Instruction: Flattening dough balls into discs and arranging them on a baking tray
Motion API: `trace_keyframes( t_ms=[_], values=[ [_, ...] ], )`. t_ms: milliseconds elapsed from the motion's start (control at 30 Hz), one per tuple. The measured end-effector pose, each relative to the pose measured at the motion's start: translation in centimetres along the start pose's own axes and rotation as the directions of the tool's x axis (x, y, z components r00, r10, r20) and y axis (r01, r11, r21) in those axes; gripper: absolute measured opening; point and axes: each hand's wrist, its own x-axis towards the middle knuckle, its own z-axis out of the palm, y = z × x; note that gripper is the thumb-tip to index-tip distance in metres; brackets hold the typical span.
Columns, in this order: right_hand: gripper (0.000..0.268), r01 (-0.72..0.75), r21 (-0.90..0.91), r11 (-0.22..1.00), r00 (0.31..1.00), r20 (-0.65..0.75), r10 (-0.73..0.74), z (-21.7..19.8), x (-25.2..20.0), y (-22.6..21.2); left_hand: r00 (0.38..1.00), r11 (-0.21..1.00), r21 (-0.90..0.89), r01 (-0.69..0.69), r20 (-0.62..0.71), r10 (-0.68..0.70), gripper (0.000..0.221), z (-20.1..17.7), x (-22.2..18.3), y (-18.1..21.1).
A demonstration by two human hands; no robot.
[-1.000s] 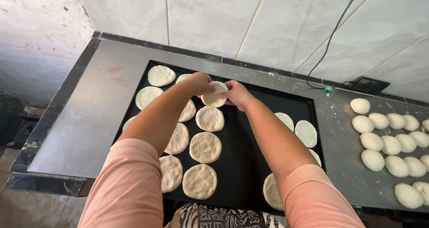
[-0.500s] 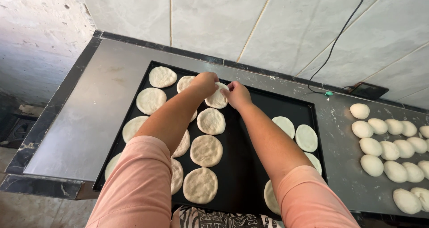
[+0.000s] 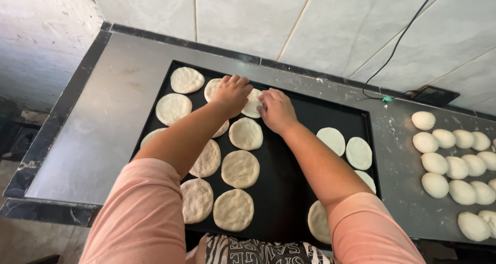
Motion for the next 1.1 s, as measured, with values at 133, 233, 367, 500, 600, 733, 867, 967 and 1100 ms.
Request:
trace_keyframes(
  t_ms=[133, 233, 367, 500, 600, 733, 867, 967, 1100],
  values=[
    [0.018, -0.104, 0.012, 0.994, 0.992, 0.079, 0.103, -3.2, -1.0, -2.3, 0.988, 0.994, -0.083, 0.064, 0.145, -0.052, 0.024, -2.1, -2.0, 1.0],
    [0.019, -0.251, 0.057, 0.966, 0.935, 0.272, 0.227, -5.6, -1.8, -4.8, 0.955, 0.978, -0.201, 0.048, 0.295, 0.013, 0.016, -6.0, -4.3, 3.1],
    [0.028, -0.012, 0.207, 0.978, 0.972, 0.232, -0.037, -6.5, -3.0, -5.7, 0.948, 0.907, -0.366, -0.208, 0.152, 0.279, 0.035, -7.9, -8.5, 5.2],
    [0.055, 0.282, 0.268, 0.921, 0.94, 0.116, -0.322, -8.1, -6.5, -7.3, 0.924, 0.897, -0.308, -0.317, 0.113, 0.366, 0.053, -9.6, -11.3, 5.4],
    [0.095, 0.326, 0.122, 0.937, 0.86, 0.374, -0.348, -8.1, -9.3, -7.2, 0.929, 0.903, -0.274, -0.332, 0.071, 0.364, 0.067, -10.3, -11.9, 5.7],
    [0.108, 0.322, 0.106, 0.941, 0.837, 0.433, -0.335, -8.6, -9.9, -7.8, 0.935, 0.903, -0.257, -0.345, -0.01, 0.355, 0.074, -10.4, -12.5, 6.1],
    [0.109, 0.288, 0.124, 0.95, 0.87, 0.38, -0.314, -8.8, -8.6, -8.5, 0.952, 0.918, -0.26, -0.3, -0.029, 0.303, 0.076, -11.2, -11.9, 6.5],
    [0.104, 0.258, 0.114, 0.96, 0.856, 0.434, -0.281, -6.7, -8.9, -7.6, 0.952, 0.913, -0.285, -0.294, -0.002, 0.306, 0.077, -8.4, -12.6, 6.3],
    [0.075, 0.137, 0.167, 0.977, 0.937, 0.299, -0.182, -8.9, -9.5, -3.9, 0.952, 0.896, -0.329, -0.298, -0.041, 0.302, 0.073, -11.3, -12.0, 7.2]
  ],
)
